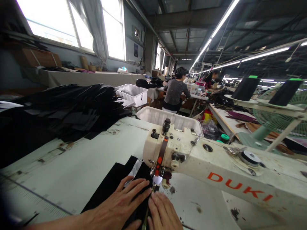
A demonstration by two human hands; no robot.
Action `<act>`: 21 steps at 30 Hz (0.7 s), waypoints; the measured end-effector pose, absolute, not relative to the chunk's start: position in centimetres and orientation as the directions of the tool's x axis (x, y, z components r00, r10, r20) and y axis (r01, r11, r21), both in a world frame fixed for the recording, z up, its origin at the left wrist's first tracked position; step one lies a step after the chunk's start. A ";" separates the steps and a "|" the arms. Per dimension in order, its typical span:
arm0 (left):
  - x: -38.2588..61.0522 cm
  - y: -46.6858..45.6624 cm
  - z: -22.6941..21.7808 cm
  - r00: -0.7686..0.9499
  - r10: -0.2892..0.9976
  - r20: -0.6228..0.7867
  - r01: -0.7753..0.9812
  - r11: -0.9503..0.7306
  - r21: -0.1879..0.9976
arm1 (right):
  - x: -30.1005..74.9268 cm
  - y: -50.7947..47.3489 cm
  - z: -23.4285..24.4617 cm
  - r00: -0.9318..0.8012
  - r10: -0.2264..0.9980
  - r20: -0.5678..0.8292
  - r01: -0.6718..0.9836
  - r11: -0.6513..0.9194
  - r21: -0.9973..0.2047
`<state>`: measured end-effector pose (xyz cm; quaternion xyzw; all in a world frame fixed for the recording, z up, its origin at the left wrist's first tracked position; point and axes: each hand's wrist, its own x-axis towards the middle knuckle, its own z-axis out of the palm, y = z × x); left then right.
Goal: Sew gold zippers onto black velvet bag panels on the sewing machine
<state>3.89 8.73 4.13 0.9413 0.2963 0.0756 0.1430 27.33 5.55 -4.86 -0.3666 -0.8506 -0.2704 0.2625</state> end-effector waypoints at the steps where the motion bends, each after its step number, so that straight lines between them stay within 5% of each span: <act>1: 3.9 8.7 4.1 0.814 0.578 0.054 0.537 -0.785 0.308 | 27.3 5.5 -4.9 -0.592 0.482 0.646 0.767 0.582 0.269; 11: 4.1 8.8 3.1 0.799 0.596 0.086 0.561 -0.789 0.250 | 27.1 5.4 -5.3 -0.602 0.517 0.608 0.779 0.547 0.306; 21: 4.1 8.9 4.7 0.817 0.571 0.083 0.519 -0.789 0.329 | 27.2 5.6 -4.8 -0.527 0.591 0.610 0.832 0.504 0.231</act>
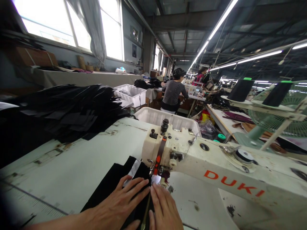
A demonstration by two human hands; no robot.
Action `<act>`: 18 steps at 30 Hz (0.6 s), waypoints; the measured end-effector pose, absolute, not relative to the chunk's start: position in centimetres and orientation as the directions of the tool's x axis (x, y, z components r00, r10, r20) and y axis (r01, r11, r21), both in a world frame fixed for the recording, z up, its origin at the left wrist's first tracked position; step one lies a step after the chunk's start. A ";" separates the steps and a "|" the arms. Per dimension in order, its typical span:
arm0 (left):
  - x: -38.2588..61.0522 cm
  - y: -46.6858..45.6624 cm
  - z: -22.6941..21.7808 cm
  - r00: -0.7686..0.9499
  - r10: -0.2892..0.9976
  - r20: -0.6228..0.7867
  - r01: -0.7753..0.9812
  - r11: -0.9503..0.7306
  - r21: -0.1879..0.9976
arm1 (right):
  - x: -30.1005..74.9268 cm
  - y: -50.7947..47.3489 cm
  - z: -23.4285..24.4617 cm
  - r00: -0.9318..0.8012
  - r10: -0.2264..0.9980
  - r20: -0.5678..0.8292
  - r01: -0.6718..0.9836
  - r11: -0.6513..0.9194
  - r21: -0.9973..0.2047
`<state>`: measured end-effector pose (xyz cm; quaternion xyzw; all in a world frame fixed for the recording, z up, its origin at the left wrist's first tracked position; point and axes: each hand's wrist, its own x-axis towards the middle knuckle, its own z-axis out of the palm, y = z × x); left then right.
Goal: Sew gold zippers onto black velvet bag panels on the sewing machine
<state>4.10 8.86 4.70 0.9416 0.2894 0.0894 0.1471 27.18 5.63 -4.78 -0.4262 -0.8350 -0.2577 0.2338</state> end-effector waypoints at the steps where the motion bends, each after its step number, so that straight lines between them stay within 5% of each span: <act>1: 4.0 8.9 4.6 0.817 0.571 0.082 0.519 -0.789 0.329 | 27.1 5.7 -4.5 -0.534 0.584 0.612 0.828 0.507 0.239; 12: 4.1 8.8 4.8 0.821 0.571 0.009 0.544 -0.788 0.289 | 25.9 6.0 -1.7 -0.552 0.512 0.658 0.822 0.469 0.324; 18: 4.0 10.0 3.8 0.820 0.564 0.096 0.513 -0.799 0.314 | 25.9 7.0 -1.8 -0.576 0.486 0.657 0.813 0.425 0.398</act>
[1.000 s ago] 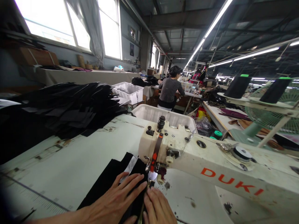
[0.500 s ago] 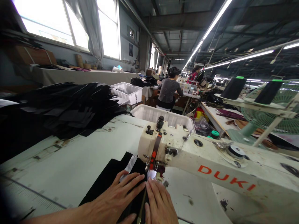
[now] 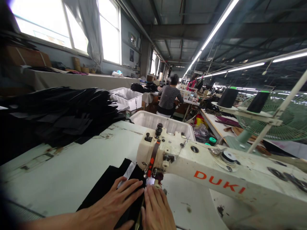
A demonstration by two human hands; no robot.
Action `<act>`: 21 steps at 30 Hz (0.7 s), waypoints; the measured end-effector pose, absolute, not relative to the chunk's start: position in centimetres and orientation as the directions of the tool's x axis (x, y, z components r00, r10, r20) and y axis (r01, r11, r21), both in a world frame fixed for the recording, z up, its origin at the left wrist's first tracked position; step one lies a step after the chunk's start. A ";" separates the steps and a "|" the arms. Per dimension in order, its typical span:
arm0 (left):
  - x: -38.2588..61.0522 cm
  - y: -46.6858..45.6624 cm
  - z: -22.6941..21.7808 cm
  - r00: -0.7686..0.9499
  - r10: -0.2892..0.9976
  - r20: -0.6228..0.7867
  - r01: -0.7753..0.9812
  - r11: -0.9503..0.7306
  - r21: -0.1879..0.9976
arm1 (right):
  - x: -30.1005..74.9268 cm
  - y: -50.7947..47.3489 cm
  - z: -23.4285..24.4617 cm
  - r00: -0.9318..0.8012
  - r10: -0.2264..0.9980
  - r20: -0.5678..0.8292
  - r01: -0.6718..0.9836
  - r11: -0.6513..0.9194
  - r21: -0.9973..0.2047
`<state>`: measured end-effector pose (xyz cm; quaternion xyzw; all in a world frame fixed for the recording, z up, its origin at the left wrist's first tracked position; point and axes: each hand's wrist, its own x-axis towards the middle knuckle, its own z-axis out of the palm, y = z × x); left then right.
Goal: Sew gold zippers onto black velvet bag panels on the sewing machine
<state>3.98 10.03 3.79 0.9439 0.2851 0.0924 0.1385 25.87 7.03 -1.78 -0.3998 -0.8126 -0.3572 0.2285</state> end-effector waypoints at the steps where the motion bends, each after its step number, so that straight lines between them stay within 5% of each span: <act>1: 4.1 10.4 3.6 0.817 0.564 0.119 0.507 -0.802 0.316 | 26.0 7.3 -1.9 -0.573 0.496 0.653 0.817 0.412 0.403; 11: 4.5 11.0 5.0 0.825 0.555 0.106 0.498 -0.803 0.329 | 26.8 8.6 -3.1 -0.579 0.519 0.629 0.815 0.380 0.437; 21: 4.3 11.2 5.2 0.836 0.545 0.063 0.493 -0.797 0.348 | 28.1 8.7 -4.8 -0.670 0.588 0.453 0.734 0.435 0.521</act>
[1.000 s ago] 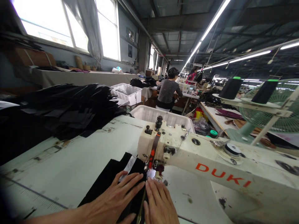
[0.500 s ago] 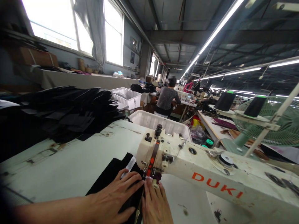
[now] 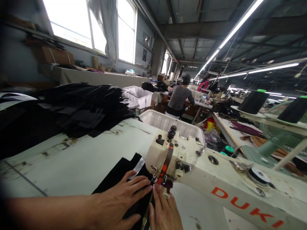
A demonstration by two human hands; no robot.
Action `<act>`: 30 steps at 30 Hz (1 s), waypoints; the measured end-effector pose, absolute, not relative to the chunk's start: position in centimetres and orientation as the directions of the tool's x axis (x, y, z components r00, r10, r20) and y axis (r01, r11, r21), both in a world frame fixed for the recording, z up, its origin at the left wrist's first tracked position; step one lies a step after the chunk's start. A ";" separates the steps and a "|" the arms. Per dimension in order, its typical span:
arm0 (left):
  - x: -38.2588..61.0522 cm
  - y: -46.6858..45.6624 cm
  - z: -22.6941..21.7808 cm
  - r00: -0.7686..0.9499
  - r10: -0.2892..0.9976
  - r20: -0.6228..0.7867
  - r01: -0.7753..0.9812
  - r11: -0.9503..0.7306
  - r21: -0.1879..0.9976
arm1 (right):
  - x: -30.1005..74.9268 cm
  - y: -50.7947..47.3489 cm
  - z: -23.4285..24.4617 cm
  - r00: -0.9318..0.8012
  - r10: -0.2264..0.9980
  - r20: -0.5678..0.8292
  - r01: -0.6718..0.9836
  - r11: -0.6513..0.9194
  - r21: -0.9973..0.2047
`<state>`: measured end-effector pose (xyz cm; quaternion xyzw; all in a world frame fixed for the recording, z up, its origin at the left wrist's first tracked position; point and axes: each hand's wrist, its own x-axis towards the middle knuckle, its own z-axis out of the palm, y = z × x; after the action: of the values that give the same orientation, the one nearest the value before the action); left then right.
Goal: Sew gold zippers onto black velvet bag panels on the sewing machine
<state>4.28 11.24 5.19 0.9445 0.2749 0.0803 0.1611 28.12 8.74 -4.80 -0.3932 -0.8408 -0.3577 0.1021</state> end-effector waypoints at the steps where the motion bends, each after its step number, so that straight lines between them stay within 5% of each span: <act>1: 4.2 11.2 5.2 0.835 0.546 0.067 0.492 -0.796 0.352 | 28.3 8.8 -5.0 -0.674 0.581 0.455 0.732 0.444 0.517; 10: 4.3 12.2 3.5 0.831 0.528 0.173 0.442 -0.817 0.370 | 27.5 8.4 -3.6 -0.558 0.653 0.512 0.828 0.478 0.292; 17: 2.5 7.4 5.0 0.869 0.491 -0.061 0.479 -0.805 0.351 | 25.8 2.6 -1.2 -0.363 0.714 0.598 0.891 0.455 -0.002; 19: 1.4 4.8 4.3 0.881 0.472 -0.014 0.449 -0.828 0.335 | 25.5 -0.4 -1.9 -0.404 0.707 0.581 0.880 0.473 0.035; 22: 0.2 2.3 2.5 0.881 0.462 0.105 0.412 -0.857 0.309 | 24.6 -3.6 -3.5 -0.548 0.594 0.589 0.821 0.518 0.242; 25: -0.3 2.5 2.0 0.826 0.529 0.194 0.394 -0.789 0.471 | 23.3 -4.6 -3.9 -0.566 0.540 0.623 0.806 0.520 0.283; 27: -0.3 3.5 3.1 0.715 0.674 0.188 0.387 -0.605 0.695 | 22.4 -4.6 -3.0 -0.451 0.585 0.674 0.839 0.535 0.097; 30: -0.2 5.1 5.6 0.517 0.850 0.096 0.346 -0.311 0.885 | 22.5 -4.3 -0.2 -0.088 0.782 0.617 0.788 0.434 -0.437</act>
<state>-0.24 5.11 5.64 0.7554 0.3959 0.2910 0.4336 22.50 -4.31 -0.23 -0.5322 -0.7375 -0.0035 0.4158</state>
